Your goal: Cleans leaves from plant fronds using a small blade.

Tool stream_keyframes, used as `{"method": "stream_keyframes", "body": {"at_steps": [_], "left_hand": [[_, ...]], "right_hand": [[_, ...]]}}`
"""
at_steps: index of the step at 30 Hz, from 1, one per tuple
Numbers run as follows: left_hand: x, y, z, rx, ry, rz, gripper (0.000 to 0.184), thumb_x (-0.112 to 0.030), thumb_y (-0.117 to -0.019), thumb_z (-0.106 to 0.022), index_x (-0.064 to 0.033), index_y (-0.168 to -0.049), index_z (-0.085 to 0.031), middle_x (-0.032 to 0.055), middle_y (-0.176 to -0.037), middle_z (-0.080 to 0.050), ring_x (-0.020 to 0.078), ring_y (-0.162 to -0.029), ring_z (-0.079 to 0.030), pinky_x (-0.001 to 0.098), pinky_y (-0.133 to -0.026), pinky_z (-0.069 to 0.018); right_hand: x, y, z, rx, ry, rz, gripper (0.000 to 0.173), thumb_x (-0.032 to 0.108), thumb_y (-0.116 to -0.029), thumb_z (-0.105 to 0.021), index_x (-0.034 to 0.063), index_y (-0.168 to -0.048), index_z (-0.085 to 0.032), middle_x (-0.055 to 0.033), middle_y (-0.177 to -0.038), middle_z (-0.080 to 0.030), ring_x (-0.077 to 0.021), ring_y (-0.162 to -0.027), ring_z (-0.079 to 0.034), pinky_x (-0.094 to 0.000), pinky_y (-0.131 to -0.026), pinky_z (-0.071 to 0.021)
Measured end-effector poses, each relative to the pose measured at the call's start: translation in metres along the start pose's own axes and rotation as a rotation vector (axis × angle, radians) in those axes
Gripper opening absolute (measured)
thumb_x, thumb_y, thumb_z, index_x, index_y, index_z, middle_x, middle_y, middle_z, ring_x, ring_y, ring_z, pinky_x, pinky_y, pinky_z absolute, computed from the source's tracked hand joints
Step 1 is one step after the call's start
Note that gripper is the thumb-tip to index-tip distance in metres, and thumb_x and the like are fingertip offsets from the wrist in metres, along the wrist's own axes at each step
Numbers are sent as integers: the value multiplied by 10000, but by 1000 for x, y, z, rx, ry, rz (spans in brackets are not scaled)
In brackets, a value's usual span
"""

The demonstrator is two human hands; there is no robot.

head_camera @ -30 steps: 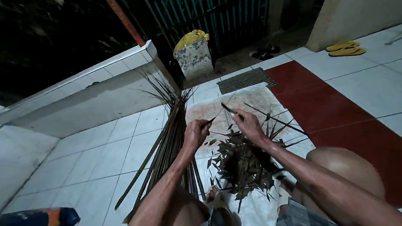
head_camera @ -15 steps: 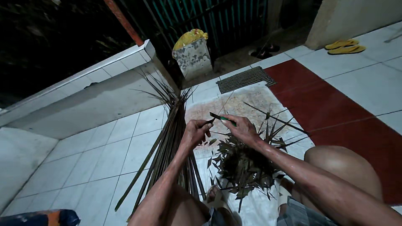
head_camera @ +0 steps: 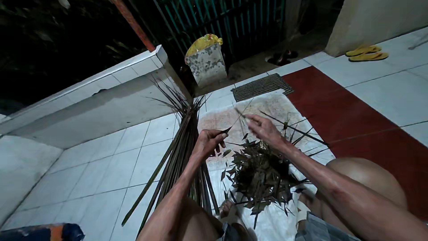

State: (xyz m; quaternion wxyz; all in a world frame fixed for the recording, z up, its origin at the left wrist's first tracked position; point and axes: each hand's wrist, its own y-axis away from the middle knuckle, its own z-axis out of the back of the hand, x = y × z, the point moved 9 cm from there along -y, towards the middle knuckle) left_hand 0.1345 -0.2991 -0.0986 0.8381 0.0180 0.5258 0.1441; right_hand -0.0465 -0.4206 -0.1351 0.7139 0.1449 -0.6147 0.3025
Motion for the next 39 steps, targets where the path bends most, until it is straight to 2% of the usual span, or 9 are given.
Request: {"method": "stream_keyframes", "body": {"at_steps": [3,7,13,16,18,24,29,33,39], "left_hand": [[-3,-1,-12,33,5,12,257,-254,-1050,-620,-57,-1128,-765,74,-778,-741,123,-496,-607,244,-428,-483],[-3,-1,-18,91,11,-1,281,-277,-1056,-608,-34,-1134,-725,91,-822,-747,157,-540,-650,267,-455,-527],[12,3,-8,122,-86,-26,258,-272,-1046,-624,-33,-1099,-705,59,-855,-759,145,-608,-689,280,-534,-580],[16,0,0,60,-120,-24,249,-264,-1056,-606,-59,-1043,-748,36,-805,-753,103,-520,-613,238,-467,-490],[16,-1,6,-10,-149,-17,254,-259,-1056,-608,-62,-1016,-764,25,-773,-748,83,-483,-575,228,-450,-457],[3,-8,10,-162,-458,-108,282,-283,-1064,-579,-95,-962,-763,-26,-703,-707,69,-577,-614,300,-627,-539],[-3,-9,4,-182,-534,-130,271,-263,-1057,-581,-91,-932,-750,-12,-698,-697,84,-583,-621,313,-631,-544],[-4,-9,2,-195,-559,-113,296,-281,-1058,-578,-93,-895,-739,-6,-694,-695,93,-570,-618,320,-613,-540],[-6,-12,-3,-234,-607,-143,273,-285,-1050,-581,-110,-957,-767,10,-733,-718,128,-637,-664,377,-681,-567]], "right_hand": [[-3,2,-30,112,-163,-23,375,356,-1066,-554,144,-1367,-626,-35,-806,-641,-107,-597,-529,-272,-546,-456],[-2,-3,-27,69,-197,-29,306,363,-1062,-564,132,-1244,-653,-11,-758,-606,-89,-570,-498,-243,-523,-423],[0,-3,2,-63,-152,-34,297,349,-1077,-538,120,-1238,-635,-39,-781,-598,-114,-554,-490,-259,-499,-425],[-5,-3,0,-94,-34,-47,333,379,-1077,-534,115,-1247,-643,-67,-763,-609,-158,-557,-517,-321,-513,-454],[0,0,-11,-63,61,-27,360,360,-1076,-537,114,-1316,-646,-84,-810,-657,-185,-619,-582,-380,-591,-521],[13,16,-57,131,135,9,375,418,-1073,-506,184,-1300,-689,-51,-859,-672,-159,-721,-616,-390,-710,-534],[8,18,-62,157,179,-24,383,440,-1075,-488,207,-1299,-694,-48,-879,-687,-170,-768,-639,-413,-757,-535],[14,20,-57,125,207,-47,378,438,-1078,-486,213,-1298,-697,-50,-862,-678,-172,-740,-623,-411,-729,-526],[19,23,-52,31,264,-77,368,428,-1077,-489,235,-1302,-708,-58,-878,-697,-200,-775,-644,-448,-756,-533]]}}
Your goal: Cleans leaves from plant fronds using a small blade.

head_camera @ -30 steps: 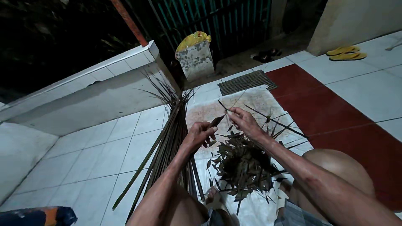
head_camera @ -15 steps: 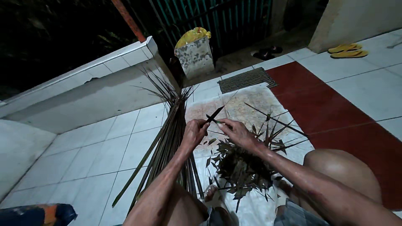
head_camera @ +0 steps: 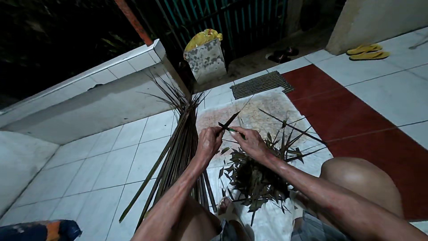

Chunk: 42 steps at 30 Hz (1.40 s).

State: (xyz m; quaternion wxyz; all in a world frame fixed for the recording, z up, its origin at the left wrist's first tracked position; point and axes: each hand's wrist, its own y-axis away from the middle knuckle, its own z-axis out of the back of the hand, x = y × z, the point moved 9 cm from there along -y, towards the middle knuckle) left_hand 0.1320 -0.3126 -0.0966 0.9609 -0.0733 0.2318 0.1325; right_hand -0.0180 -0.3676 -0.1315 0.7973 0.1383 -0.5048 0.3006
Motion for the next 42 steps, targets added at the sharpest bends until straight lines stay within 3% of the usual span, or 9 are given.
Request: {"method": "stream_keyframes", "body": {"at_steps": [6,11,21,29,35,38,42], "left_hand": [[-6,2,0,9,-38,20,266,-296,-1051,-578,-131,-1021,-784,13,-769,-734,147,-693,-688,411,-733,-572],[-9,5,1,14,-19,-1,258,-284,-1049,-578,-139,-1000,-785,-6,-743,-726,120,-650,-666,378,-694,-563],[-7,11,8,31,40,3,248,-271,-1047,-587,-127,-1025,-788,-13,-735,-723,82,-598,-641,317,-638,-559],[-7,11,9,45,-1,22,252,-281,-1050,-583,-140,-1026,-790,-8,-750,-729,105,-643,-664,350,-686,-566],[-5,16,12,47,-53,11,254,-278,-1049,-578,-142,-1042,-793,-2,-765,-732,121,-694,-679,379,-740,-562],[-6,17,13,41,-119,25,251,-257,-1048,-567,-144,-1073,-791,38,-827,-747,178,-767,-714,432,-787,-580],[-18,18,12,39,-280,5,243,-228,-1042,-551,-143,-1081,-776,108,-898,-747,301,-881,-724,530,-808,-564]], "right_hand": [[-4,-1,8,-76,96,-60,359,450,-1070,-498,300,-1325,-701,-68,-902,-719,-252,-821,-668,-523,-765,-528],[-10,-1,15,-112,121,-85,373,462,-1065,-506,295,-1342,-691,-71,-999,-743,-267,-911,-695,-543,-818,-540],[-28,-10,33,-193,154,-109,344,440,-1060,-533,314,-1338,-693,-84,-965,-741,-294,-857,-688,-577,-762,-529],[-31,-13,42,-228,164,-145,357,449,-1066,-519,284,-1325,-699,-104,-920,-723,-308,-819,-673,-573,-735,-521],[-41,-18,69,-317,128,-135,383,414,-1077,-510,183,-1318,-698,-175,-957,-719,-379,-828,-676,-625,-728,-518],[-30,-16,62,-251,92,-67,371,398,-1076,-519,172,-1304,-704,-139,-886,-699,-314,-740,-648,-564,-687,-523],[-17,-11,28,-24,67,-11,365,409,-1072,-522,197,-1302,-710,-83,-892,-710,-233,-760,-660,-496,-730,-549]]}}
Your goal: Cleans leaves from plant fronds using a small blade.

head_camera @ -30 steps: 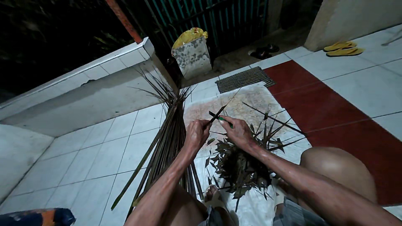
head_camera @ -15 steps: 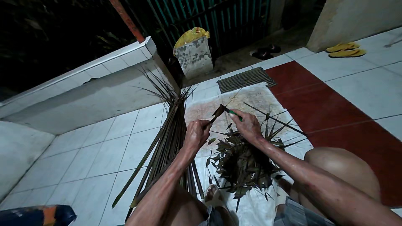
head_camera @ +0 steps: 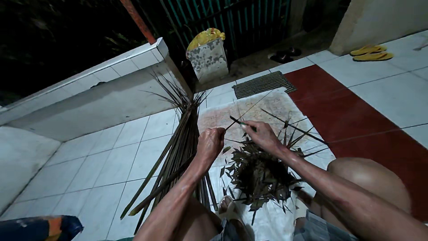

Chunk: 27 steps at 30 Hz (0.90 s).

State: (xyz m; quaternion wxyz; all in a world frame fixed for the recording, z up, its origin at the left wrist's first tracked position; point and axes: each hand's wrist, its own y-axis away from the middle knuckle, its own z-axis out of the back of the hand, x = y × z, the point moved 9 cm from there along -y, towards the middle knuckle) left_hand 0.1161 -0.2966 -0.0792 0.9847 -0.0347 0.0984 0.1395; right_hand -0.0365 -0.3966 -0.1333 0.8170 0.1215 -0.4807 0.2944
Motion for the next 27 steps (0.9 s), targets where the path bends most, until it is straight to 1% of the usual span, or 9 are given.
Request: {"method": "stream_keyframes", "body": {"at_steps": [2,4,9,12,15,18,20,23,27], "left_hand": [[-5,0,0,-18,-67,-21,250,-226,-1047,-538,-144,-1080,-771,120,-887,-746,322,-882,-729,540,-783,-562],[-8,0,0,-28,-105,-42,255,-224,-1052,-525,-135,-1067,-764,126,-863,-739,333,-866,-729,540,-756,-562],[-12,-1,-2,-49,-124,-74,255,-209,-1051,-520,-127,-1051,-761,131,-838,-731,338,-838,-728,535,-727,-562],[-13,-2,-3,-42,-139,-73,255,-216,-1054,-516,-128,-1044,-755,129,-837,-728,340,-836,-727,533,-719,-562],[-16,-2,-3,-48,-151,-84,254,-209,-1051,-515,-122,-1015,-750,132,-832,-725,343,-833,-727,527,-710,-562],[-17,0,-1,-59,-157,-92,253,-209,-1049,-520,-120,-997,-751,130,-815,-721,340,-815,-725,528,-701,-559],[-17,1,-1,-56,-155,-93,247,-210,-1045,-522,-118,-999,-747,130,-810,-718,344,-805,-723,533,-694,-561],[-17,1,-1,-40,-159,-86,247,-219,-1048,-520,-130,-1016,-748,125,-823,-723,336,-815,-725,527,-700,-562],[-16,1,1,-54,-142,-89,250,-222,-1047,-521,-135,-1015,-753,121,-819,-725,333,-816,-726,529,-704,-560]], "right_hand": [[5,1,-10,67,-9,26,352,413,-1068,-533,201,-1274,-724,-69,-859,-696,-214,-740,-642,-473,-714,-535],[10,2,-14,113,-22,45,343,399,-1070,-535,195,-1266,-729,-67,-874,-700,-203,-753,-639,-458,-733,-531],[14,2,-15,148,-56,96,347,399,-1072,-534,191,-1271,-727,-46,-855,-689,-159,-723,-620,-401,-712,-523],[12,2,-15,149,-19,47,346,426,-1067,-532,228,-1270,-731,-46,-879,-705,-181,-768,-643,-442,-742,-528],[7,1,-12,106,19,4,353,436,-1068,-523,231,-1264,-733,-58,-917,-717,-217,-816,-664,-489,-768,-537],[0,-2,-7,56,37,-13,349,428,-1070,-521,220,-1251,-737,-55,-883,-707,-222,-782,-660,-492,-739,-538],[-2,-2,-4,41,68,-11,337,415,-1070,-522,230,-1252,-738,-53,-901,-718,-229,-811,-671,-506,-757,-541],[-4,0,1,8,115,-59,333,420,-1068,-524,244,-1259,-732,-71,-933,-726,-267,-848,-679,-549,-761,-531],[-13,-2,20,-111,185,-116,336,397,-1073,-519,236,-1293,-715,-121,-971,-736,-334,-877,-693,-601,-770,-531]]}}
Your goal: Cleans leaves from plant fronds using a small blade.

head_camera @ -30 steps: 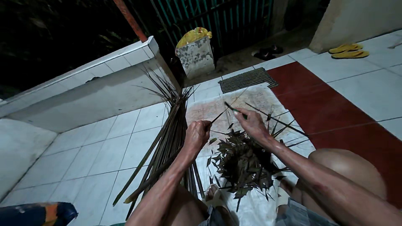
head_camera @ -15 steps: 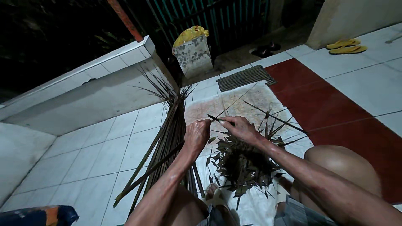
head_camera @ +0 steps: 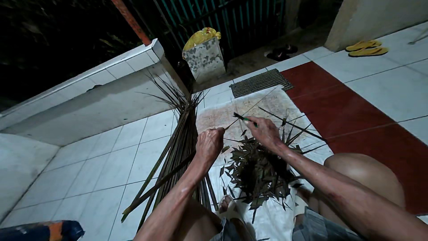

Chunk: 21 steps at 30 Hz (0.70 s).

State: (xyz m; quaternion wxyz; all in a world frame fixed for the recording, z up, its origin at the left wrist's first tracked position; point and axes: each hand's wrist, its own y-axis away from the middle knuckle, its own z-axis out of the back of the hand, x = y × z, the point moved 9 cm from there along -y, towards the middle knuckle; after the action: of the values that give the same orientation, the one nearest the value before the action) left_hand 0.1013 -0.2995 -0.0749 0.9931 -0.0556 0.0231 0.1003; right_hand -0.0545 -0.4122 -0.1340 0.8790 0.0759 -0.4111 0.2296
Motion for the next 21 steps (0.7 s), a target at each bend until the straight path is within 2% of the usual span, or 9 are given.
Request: {"method": "stream_keyframes", "body": {"at_steps": [4,8,11,13,16,18,21], "left_hand": [[16,-1,-2,53,172,87,243,-254,-1043,-557,-154,-1079,-775,88,-883,-745,275,-853,-721,516,-800,-570],[30,-4,-6,31,377,83,246,-290,-1045,-587,-145,-1039,-786,10,-781,-737,153,-711,-691,429,-743,-576],[31,-6,-8,38,463,73,249,-282,-1049,-595,-120,-1010,-779,-7,-738,-724,106,-649,-667,363,-699,-573],[30,-5,-7,41,499,74,248,-274,-1049,-602,-109,-987,-776,-17,-705,-710,82,-601,-645,312,-644,-563],[32,-3,-7,46,529,83,254,-274,-1048,-605,-114,-947,-774,-32,-672,-697,64,-551,-609,292,-596,-536],[33,-3,-7,53,545,89,248,-272,-1049,-606,-118,-967,-781,-35,-678,-702,56,-539,-604,282,-578,-534],[33,-2,-8,85,571,118,243,-268,-1050,-606,-110,-995,-781,-21,-692,-710,70,-534,-611,285,-561,-538]], "right_hand": [[-5,-2,11,-76,-90,24,364,399,-1081,-504,202,-1321,-694,-131,-896,-707,-317,-768,-662,-569,-702,-527],[7,5,-9,33,-217,138,353,391,-1077,-513,203,-1314,-696,-80,-834,-675,-228,-688,-620,-483,-666,-530],[17,12,-26,132,-257,185,349,397,-1072,-526,211,-1311,-698,-63,-870,-692,-196,-729,-639,-451,-713,-544],[21,13,-29,135,-244,187,341,402,-1071,-527,226,-1305,-703,-64,-872,-695,-204,-736,-638,-461,-718,-536],[16,9,-29,95,-201,172,357,428,-1073,-511,244,-1317,-695,-64,-851,-692,-218,-716,-642,-487,-692,-540],[14,7,-28,64,-171,162,357,441,-1070,-510,261,-1315,-697,-63,-864,-698,-227,-727,-647,-499,-687,-538],[11,6,-19,6,-116,112,358,422,-1074,-510,264,-1341,-688,-99,-956,-730,-293,-829,-686,-569,-752,-544]]}}
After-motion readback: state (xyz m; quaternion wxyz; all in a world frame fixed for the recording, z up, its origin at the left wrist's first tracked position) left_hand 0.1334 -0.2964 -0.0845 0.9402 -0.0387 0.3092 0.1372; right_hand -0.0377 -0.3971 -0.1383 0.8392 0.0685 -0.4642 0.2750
